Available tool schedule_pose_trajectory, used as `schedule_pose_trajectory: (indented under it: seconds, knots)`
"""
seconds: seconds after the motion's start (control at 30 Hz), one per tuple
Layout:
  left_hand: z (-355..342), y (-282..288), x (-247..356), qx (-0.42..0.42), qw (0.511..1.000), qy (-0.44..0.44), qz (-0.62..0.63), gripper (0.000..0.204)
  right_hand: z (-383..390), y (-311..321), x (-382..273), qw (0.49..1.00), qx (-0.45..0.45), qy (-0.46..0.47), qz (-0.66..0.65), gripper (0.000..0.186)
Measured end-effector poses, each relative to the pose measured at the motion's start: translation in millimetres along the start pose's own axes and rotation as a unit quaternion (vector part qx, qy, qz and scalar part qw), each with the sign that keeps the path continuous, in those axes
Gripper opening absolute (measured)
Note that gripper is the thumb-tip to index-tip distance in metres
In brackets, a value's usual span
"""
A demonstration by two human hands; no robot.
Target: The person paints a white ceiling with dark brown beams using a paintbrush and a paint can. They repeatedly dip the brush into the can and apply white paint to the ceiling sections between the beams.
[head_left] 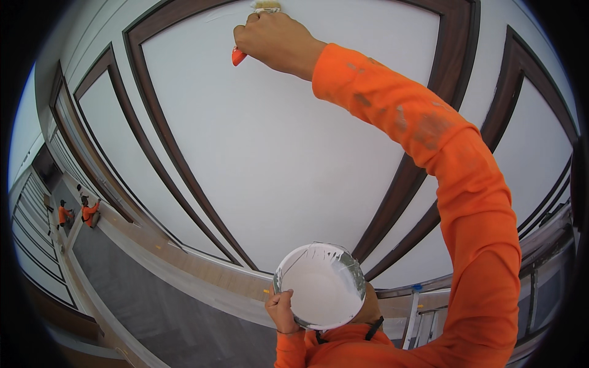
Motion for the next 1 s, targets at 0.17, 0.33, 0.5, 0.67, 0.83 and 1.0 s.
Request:
schedule_pose_trajectory:
  seconds: [0.17,0.33,0.5,0.67,0.83,1.0]
  knots:
    - [-1.2,2.1,-2.5,0.014,1.000,0.007,-0.011,0.027,-0.2,3.1,-1.2,1.000,-0.018,-0.008,0.004,0.008]
    - [-1.0,0.1,6.0,-0.003,1.000,-0.014,-0.002,0.025,-4.1,0.1,1.1,0.999,-0.049,-0.011,0.016,0.009]
    - [-2.4,0.5,0.3,-0.001,1.000,0.007,-0.007,0.018,-4.6,7.5,7.6,0.999,-0.033,-0.024,-0.015,0.009]
    - [1.0,-2.0,3.6,0.005,1.000,-0.009,-0.001,0.017,3.3,11.9,11.7,0.999,-0.028,-0.022,-0.014,0.009]
    - [4.7,-1.4,6.1,0.014,0.999,-0.011,-0.026,0.025,11.2,18.7,12.9,1.000,-0.009,-0.009,-0.017,0.008]
    - [5.6,-2.6,4.8,0.017,1.000,-0.005,-0.009,0.026,17.5,27.6,14.6,0.999,-0.010,-0.022,-0.027,0.009]
Point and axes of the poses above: each hand's wrist, its own z-axis away from the middle knuckle, its own y-axis out of the back of the hand, x = y × z, the point moved 9 cm from there along -z, towards the middle knuckle, and after that the axes turned 15 degrees about -z, right-handed, at the moved point
